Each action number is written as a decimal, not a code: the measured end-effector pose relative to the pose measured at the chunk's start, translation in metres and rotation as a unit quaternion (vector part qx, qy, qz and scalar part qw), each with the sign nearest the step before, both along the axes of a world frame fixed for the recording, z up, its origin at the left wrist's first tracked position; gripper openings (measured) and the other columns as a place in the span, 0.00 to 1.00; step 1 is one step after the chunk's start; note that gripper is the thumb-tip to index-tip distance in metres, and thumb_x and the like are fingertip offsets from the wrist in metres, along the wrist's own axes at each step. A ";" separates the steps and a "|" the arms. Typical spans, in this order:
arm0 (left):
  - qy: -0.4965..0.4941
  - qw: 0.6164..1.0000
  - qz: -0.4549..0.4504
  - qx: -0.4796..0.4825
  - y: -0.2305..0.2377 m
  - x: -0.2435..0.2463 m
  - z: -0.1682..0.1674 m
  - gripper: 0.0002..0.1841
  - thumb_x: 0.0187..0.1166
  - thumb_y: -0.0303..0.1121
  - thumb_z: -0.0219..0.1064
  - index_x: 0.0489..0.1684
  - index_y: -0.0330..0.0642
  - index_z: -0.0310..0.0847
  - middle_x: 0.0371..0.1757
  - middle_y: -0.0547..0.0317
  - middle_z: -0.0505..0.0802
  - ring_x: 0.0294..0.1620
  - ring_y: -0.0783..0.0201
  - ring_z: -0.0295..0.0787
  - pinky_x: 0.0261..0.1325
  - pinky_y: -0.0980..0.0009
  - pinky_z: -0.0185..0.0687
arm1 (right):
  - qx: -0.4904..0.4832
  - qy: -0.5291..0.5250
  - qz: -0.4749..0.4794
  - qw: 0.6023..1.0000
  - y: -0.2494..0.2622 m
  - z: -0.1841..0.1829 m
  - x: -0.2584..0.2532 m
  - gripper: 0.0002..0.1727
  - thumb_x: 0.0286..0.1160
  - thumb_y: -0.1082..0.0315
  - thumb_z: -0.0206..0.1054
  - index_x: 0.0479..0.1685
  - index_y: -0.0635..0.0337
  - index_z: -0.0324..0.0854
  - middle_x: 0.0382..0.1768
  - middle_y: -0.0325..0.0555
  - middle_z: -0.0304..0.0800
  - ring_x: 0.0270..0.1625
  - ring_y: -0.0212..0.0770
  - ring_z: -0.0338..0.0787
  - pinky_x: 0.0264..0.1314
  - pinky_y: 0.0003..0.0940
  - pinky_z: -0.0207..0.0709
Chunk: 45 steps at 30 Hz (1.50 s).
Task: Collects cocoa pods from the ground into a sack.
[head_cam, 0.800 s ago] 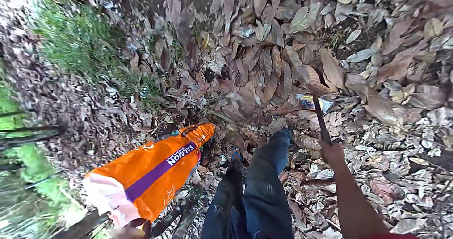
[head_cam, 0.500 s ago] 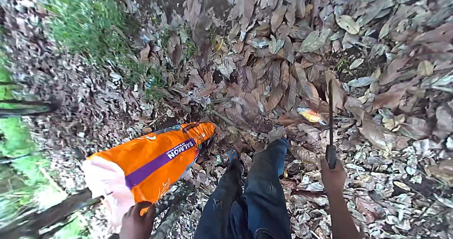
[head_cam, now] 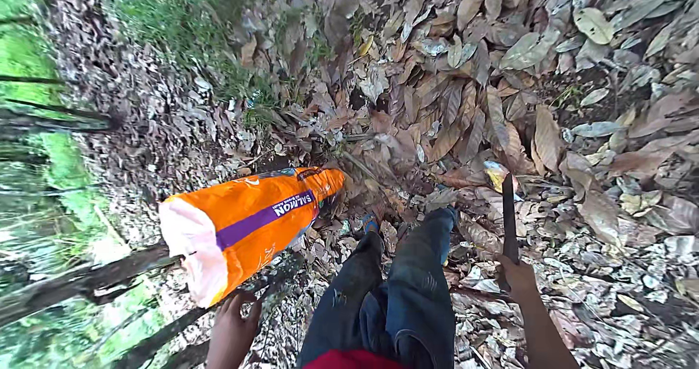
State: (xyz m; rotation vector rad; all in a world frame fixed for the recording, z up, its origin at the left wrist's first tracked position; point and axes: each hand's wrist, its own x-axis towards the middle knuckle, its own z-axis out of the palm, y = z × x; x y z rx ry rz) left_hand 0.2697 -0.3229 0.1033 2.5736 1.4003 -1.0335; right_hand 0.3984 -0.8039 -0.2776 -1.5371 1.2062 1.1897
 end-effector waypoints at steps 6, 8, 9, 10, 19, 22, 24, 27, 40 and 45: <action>-0.017 0.999 0.036 -0.019 0.006 -0.009 0.002 0.18 0.85 0.37 0.63 0.59 0.31 0.86 0.66 0.30 0.87 0.75 0.31 0.77 0.79 0.34 0.66 | 0.034 -0.033 0.045 0.998 0.009 0.080 -0.005 0.15 0.85 0.63 0.67 0.52 0.70 0.77 0.21 0.44 0.79 0.17 0.37 0.80 0.22 0.36 0.81; -0.030 0.998 0.059 -0.017 0.009 -0.018 0.001 0.18 0.85 0.38 0.63 0.60 0.31 0.85 0.67 0.31 0.87 0.75 0.32 0.77 0.78 0.35 0.68 | 0.051 -0.047 0.080 0.994 0.017 0.105 0.000 0.14 0.85 0.65 0.66 0.51 0.71 0.76 0.20 0.45 0.79 0.16 0.38 0.79 0.22 0.37 0.81; -0.040 0.996 0.072 -0.017 0.010 -0.026 0.000 0.19 0.85 0.39 0.63 0.61 0.31 0.85 0.68 0.31 0.86 0.76 0.32 0.77 0.79 0.35 0.68 | 0.061 -0.055 0.098 0.992 0.021 0.115 0.004 0.14 0.85 0.66 0.65 0.52 0.72 0.75 0.20 0.45 0.78 0.16 0.38 0.79 0.22 0.37 0.80; -0.052 0.995 0.088 -0.017 0.011 -0.034 -0.001 0.20 0.85 0.39 0.63 0.63 0.31 0.84 0.68 0.30 0.86 0.76 0.32 0.76 0.79 0.35 0.67 | 0.071 -0.068 0.118 0.988 0.026 0.126 0.009 0.13 0.84 0.67 0.65 0.52 0.72 0.75 0.19 0.45 0.78 0.16 0.38 0.79 0.22 0.37 0.80; -0.096 0.954 0.285 0.022 0.036 -0.139 -0.022 0.22 0.87 0.41 0.60 0.67 0.30 0.81 0.66 0.28 0.87 0.73 0.30 0.79 0.76 0.32 0.69 | 0.152 -0.159 0.379 0.899 0.131 0.227 0.062 0.17 0.78 0.65 0.69 0.54 0.72 0.79 0.22 0.51 0.83 0.18 0.44 0.83 0.25 0.45 0.82; -0.138 0.925 0.341 0.092 0.070 -0.172 -0.018 0.28 0.85 0.43 0.62 0.72 0.25 0.75 0.68 0.22 0.84 0.74 0.25 0.77 0.76 0.29 0.67 | 0.208 -0.179 0.399 0.875 0.189 0.270 0.049 0.20 0.72 0.62 0.71 0.55 0.69 0.80 0.22 0.47 0.84 0.19 0.41 0.84 0.26 0.42 0.84; -0.183 0.908 0.349 0.142 0.105 -0.186 -0.008 0.33 0.83 0.46 0.65 0.75 0.23 0.71 0.71 0.18 0.79 0.76 0.22 0.72 0.77 0.27 0.63 | 0.243 -0.198 0.410 0.856 0.226 0.294 0.035 0.22 0.66 0.61 0.73 0.53 0.69 0.81 0.21 0.43 0.85 0.18 0.38 0.84 0.26 0.39 0.85; -0.217 0.899 0.318 0.209 0.177 -0.202 -0.001 0.40 0.78 0.51 0.69 0.76 0.21 0.69 0.74 0.13 0.74 0.79 0.18 0.66 0.76 0.24 0.59 | 0.298 -0.204 0.451 0.816 0.281 0.320 0.015 0.21 0.64 0.60 0.75 0.49 0.67 0.81 0.22 0.38 0.86 0.20 0.33 0.86 0.28 0.35 0.86; -0.203 0.882 0.423 0.045 0.389 -0.242 -0.066 0.27 0.91 0.48 0.57 0.53 0.24 0.82 0.48 0.19 0.88 0.54 0.19 0.85 0.54 0.20 0.73 | 0.375 -0.076 0.568 0.729 0.479 0.373 -0.038 0.12 0.65 0.68 0.74 0.45 0.63 0.85 0.28 0.35 0.89 0.29 0.27 0.87 0.36 0.32 0.86; -0.312 0.828 0.464 0.028 0.391 -0.255 -0.077 0.26 0.91 0.49 0.57 0.56 0.28 0.83 0.48 0.25 0.90 0.52 0.26 0.88 0.56 0.23 0.75 | 0.221 -0.086 0.721 0.651 0.556 0.386 -0.065 0.17 0.63 0.66 0.72 0.49 0.67 0.85 0.32 0.51 0.89 0.36 0.46 0.89 0.43 0.52 0.83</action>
